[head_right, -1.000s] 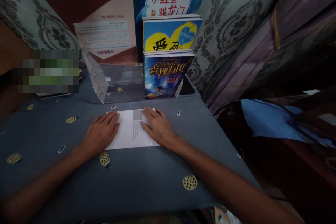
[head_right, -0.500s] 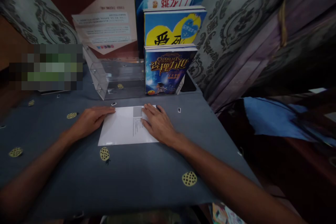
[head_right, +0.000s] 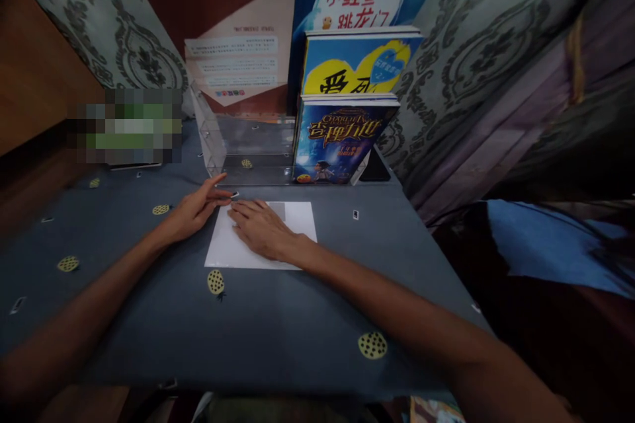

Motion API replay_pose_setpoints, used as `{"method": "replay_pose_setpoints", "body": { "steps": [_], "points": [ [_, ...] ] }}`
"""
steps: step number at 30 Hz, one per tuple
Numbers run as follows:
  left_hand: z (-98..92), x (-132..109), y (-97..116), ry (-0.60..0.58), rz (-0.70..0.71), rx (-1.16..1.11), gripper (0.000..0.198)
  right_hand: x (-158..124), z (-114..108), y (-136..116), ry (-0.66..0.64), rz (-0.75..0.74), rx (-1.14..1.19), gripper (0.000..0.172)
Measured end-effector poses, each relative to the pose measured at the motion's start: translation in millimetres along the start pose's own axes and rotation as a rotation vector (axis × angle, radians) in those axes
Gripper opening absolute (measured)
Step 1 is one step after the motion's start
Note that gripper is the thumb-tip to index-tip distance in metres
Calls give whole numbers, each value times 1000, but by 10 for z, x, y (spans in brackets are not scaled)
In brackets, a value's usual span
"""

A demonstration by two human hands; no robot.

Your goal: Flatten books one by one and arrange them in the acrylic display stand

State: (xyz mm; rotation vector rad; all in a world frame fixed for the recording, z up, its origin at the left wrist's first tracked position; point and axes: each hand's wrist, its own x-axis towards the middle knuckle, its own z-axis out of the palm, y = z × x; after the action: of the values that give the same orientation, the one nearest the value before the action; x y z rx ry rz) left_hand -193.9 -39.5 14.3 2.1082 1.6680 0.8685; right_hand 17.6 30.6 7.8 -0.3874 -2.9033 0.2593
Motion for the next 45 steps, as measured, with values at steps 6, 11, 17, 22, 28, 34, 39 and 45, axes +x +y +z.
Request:
{"method": "replay_pose_setpoints", "body": {
  "steps": [6, 11, 17, 22, 28, 34, 39, 45],
  "points": [
    [8, 1, -66, 1, -4, -48, 58, 92, 31, -152, 16, -105, 20, 39],
    [4, 1, -56, -12, -16, -39, 54, -2, 40, -261, 7, -152, 66, 38],
    [4, 1, -52, -5, -37, -21, 45, -149, 13, -406, -29, -157, 87, 36],
    [-2, 11, -36, 3, -27, 3, 43, -271, 5, -506, -78, -187, 93, 38],
    [-10, 8, 20, 3, 11, 68, 37, -398, 5, -534, -133, -194, 156, 42],
    [38, -16, 27, 12, 94, 251, 39, -591, -98, -398, -133, -134, 212, 47],
    [99, -48, 51, -22, 160, 415, 41, -836, -165, 36, -25, 47, 233, 45],
    [121, -59, 178, -27, 256, 565, 39, -1031, -168, 658, 160, 260, 279, 43]
  ]
}}
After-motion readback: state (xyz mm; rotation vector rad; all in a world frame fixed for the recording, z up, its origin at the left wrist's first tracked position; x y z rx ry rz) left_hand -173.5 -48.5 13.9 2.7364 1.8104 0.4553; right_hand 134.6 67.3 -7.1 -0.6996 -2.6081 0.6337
